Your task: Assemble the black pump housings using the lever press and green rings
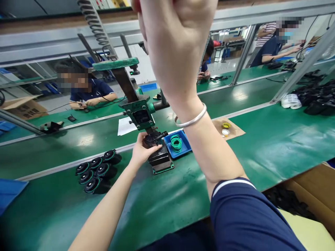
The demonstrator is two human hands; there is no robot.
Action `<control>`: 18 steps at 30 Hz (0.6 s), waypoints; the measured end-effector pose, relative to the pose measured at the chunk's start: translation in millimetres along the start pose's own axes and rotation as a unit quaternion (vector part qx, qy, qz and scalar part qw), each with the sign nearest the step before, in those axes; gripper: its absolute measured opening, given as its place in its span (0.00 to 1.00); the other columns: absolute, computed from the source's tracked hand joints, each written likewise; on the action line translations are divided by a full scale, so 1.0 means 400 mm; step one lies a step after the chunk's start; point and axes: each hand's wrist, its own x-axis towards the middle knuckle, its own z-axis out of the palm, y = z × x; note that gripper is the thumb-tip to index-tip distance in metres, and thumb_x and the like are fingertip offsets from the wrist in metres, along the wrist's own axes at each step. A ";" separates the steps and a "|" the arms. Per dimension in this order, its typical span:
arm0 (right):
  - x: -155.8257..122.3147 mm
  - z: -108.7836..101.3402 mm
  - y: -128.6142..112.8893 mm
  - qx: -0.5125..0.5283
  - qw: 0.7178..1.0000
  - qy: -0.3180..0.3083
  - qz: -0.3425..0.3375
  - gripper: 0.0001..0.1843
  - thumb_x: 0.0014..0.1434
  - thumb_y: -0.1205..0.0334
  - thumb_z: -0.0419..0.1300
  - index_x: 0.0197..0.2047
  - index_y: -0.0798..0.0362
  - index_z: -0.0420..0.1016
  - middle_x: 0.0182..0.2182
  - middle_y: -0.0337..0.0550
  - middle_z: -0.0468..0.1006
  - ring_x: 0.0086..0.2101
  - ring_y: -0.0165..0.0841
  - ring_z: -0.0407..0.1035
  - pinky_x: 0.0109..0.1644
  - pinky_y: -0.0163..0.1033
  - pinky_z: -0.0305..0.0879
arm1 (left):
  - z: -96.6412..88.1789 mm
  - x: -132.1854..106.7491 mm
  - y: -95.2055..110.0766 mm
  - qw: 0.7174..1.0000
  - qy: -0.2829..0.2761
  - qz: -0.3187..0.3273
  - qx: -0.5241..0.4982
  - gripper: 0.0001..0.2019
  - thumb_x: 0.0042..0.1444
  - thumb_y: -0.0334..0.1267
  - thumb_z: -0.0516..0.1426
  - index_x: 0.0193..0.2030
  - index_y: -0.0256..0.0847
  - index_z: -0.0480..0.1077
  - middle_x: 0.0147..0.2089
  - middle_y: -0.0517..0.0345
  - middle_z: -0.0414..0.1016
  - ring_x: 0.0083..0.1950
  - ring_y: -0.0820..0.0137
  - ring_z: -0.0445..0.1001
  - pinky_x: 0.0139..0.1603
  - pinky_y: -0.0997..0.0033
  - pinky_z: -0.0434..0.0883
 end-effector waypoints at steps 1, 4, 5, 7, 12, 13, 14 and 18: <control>-0.006 0.006 -0.014 0.005 0.998 0.059 0.021 0.34 0.60 0.51 0.30 0.23 0.66 0.65 0.20 0.32 0.65 0.30 0.25 0.76 0.34 0.31 0.67 | 0.000 0.003 0.001 1.000 0.001 -0.002 0.004 0.30 0.41 0.42 0.69 0.49 0.44 0.61 0.41 0.61 0.74 0.40 0.69 0.76 0.42 0.71 0.72; 0.017 0.021 -0.022 -0.013 0.999 0.021 0.021 0.31 0.64 0.49 0.29 0.30 0.61 0.64 0.21 0.29 0.63 0.16 0.12 0.64 0.21 0.18 0.53 | -0.006 0.007 0.019 1.000 -0.005 -0.010 0.016 0.30 0.40 0.42 0.69 0.49 0.43 0.61 0.41 0.60 0.74 0.41 0.68 0.76 0.42 0.69 0.72; 0.034 0.018 -0.018 -0.038 0.999 -0.023 0.030 0.31 0.65 0.50 0.29 0.34 0.63 0.64 0.22 0.28 0.63 0.17 0.12 0.64 0.20 0.17 0.53 | -0.010 0.001 0.029 1.000 -0.010 -0.010 0.024 0.29 0.40 0.42 0.69 0.48 0.43 0.62 0.40 0.60 0.73 0.40 0.68 0.75 0.42 0.69 0.72; 0.058 -0.009 -0.023 -0.115 0.984 -0.128 0.045 0.32 0.66 0.51 0.32 0.45 0.71 0.64 0.29 0.30 0.69 0.26 0.13 0.71 0.27 0.16 0.59 | -0.019 -0.030 0.047 0.999 -0.016 0.005 0.045 0.28 0.41 0.41 0.69 0.48 0.42 0.63 0.39 0.60 0.73 0.41 0.67 0.75 0.43 0.67 0.72; -0.153 -0.188 -0.166 -0.243 0.893 -0.379 0.019 0.29 0.63 0.60 0.53 0.64 0.65 0.57 0.62 0.48 0.60 0.62 0.33 0.57 0.66 0.34 0.59 | 0.016 -0.240 0.039 0.992 -0.038 0.117 0.035 0.25 0.45 0.37 0.67 0.50 0.45 0.66 0.47 0.55 0.71 0.49 0.64 0.72 0.50 0.63 0.70; -0.244 -0.233 -0.202 -0.241 0.856 -0.457 0.019 0.29 0.61 0.58 0.57 0.63 0.62 0.60 0.59 0.49 0.65 0.61 0.35 0.60 0.68 0.39 0.58 | 0.041 -0.289 0.030 0.992 -0.050 0.114 0.028 0.25 0.45 0.36 0.67 0.51 0.45 0.66 0.47 0.55 0.71 0.49 0.64 0.72 0.50 0.64 0.71; -0.342 -0.279 -0.233 -0.253 0.824 -0.506 0.023 0.30 0.61 0.57 0.58 0.63 0.61 0.60 0.58 0.51 0.67 0.59 0.38 0.62 0.65 0.44 0.63 | 0.073 -0.333 0.019 0.993 -0.060 0.101 0.024 0.25 0.45 0.35 0.66 0.51 0.45 0.66 0.46 0.55 0.72 0.47 0.65 0.73 0.48 0.64 0.72; -0.667 -0.428 -0.284 -0.321 0.782 -0.531 0.063 0.29 0.66 0.51 0.49 0.61 0.65 0.59 0.47 0.59 0.73 0.42 0.40 0.72 0.42 0.45 0.74 | 0.208 -0.425 -0.016 0.991 -0.105 0.066 0.045 0.29 0.47 0.32 0.63 0.56 0.43 0.63 0.47 0.51 0.70 0.49 0.61 0.73 0.48 0.61 0.74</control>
